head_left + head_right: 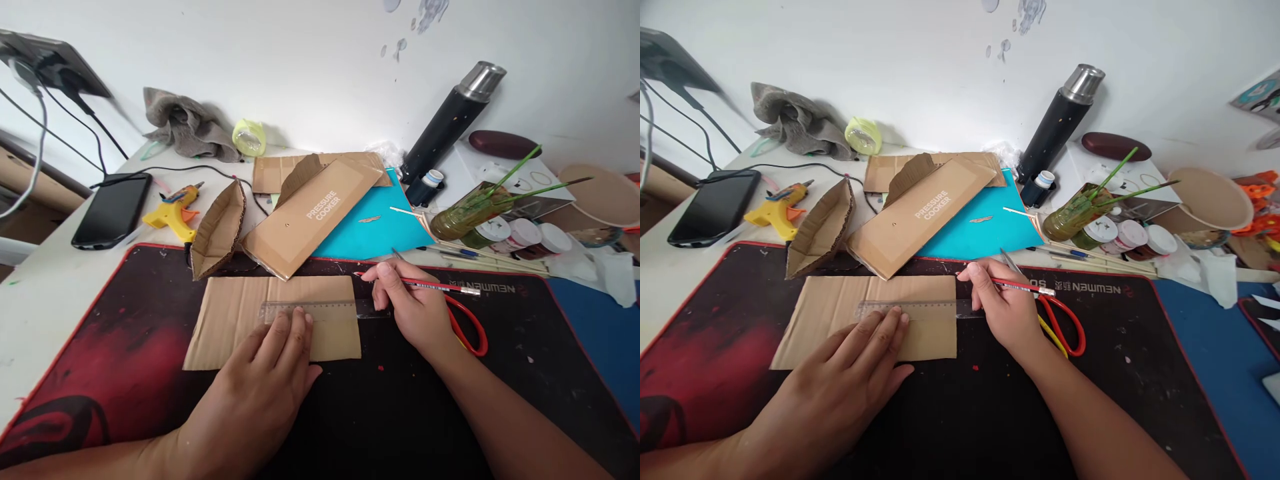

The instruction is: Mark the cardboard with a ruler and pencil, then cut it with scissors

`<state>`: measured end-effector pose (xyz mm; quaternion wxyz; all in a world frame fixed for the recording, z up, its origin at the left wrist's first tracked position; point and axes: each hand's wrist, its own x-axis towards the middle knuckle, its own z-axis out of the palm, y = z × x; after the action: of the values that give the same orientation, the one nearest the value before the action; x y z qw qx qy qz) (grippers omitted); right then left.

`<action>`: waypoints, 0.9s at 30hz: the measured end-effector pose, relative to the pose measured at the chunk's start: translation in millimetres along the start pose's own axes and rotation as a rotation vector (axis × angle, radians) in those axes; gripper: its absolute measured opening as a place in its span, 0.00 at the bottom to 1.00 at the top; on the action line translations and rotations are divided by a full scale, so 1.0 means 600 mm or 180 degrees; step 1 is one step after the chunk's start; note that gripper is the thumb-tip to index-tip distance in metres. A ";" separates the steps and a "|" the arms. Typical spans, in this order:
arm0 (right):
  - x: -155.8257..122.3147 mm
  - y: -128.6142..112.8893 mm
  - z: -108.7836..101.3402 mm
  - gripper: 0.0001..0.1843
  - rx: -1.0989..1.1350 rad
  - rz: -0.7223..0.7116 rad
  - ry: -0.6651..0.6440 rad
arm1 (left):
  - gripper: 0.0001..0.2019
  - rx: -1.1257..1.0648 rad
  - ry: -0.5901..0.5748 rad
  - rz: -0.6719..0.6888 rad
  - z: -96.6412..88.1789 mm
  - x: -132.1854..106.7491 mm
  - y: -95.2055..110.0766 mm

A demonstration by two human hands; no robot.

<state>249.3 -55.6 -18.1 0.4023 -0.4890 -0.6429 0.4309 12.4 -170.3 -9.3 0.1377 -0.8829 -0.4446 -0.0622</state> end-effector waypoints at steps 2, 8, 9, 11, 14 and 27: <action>0.000 0.000 0.000 0.26 0.0003 -0.0010 -0.0002 | 0.24 -0.0026 -0.0032 -0.0011 -0.001 -0.004 -0.002; 0.000 -0.002 0.000 0.26 0.0005 0.0042 -0.0012 | 0.26 -0.0096 -0.0078 -0.0066 0.000 -0.016 -0.007; -0.001 -0.002 0.001 0.26 0.0002 0.0059 -0.0032 | 0.26 -0.0102 -0.0066 -0.0059 0.001 -0.018 -0.007; -0.002 -0.002 0.001 0.26 -0.0012 0.0072 -0.0066 | 0.27 -0.0119 -0.0042 -0.0024 0.003 -0.021 -0.009; -0.004 -0.002 0.003 0.24 -0.0032 -0.0002 -0.0117 | 0.27 -0.0147 -0.0061 -0.0003 0.005 -0.023 -0.010; -0.004 0.000 0.002 0.22 -0.0052 -0.0173 -0.0188 | 0.28 -0.0083 -0.0132 0.0015 0.012 -0.024 -0.002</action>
<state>248.5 -58.0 -18.9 0.3906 -0.4617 -0.6710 0.4289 3.0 -178.5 -19.4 0.1171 -0.8868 -0.4444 -0.0493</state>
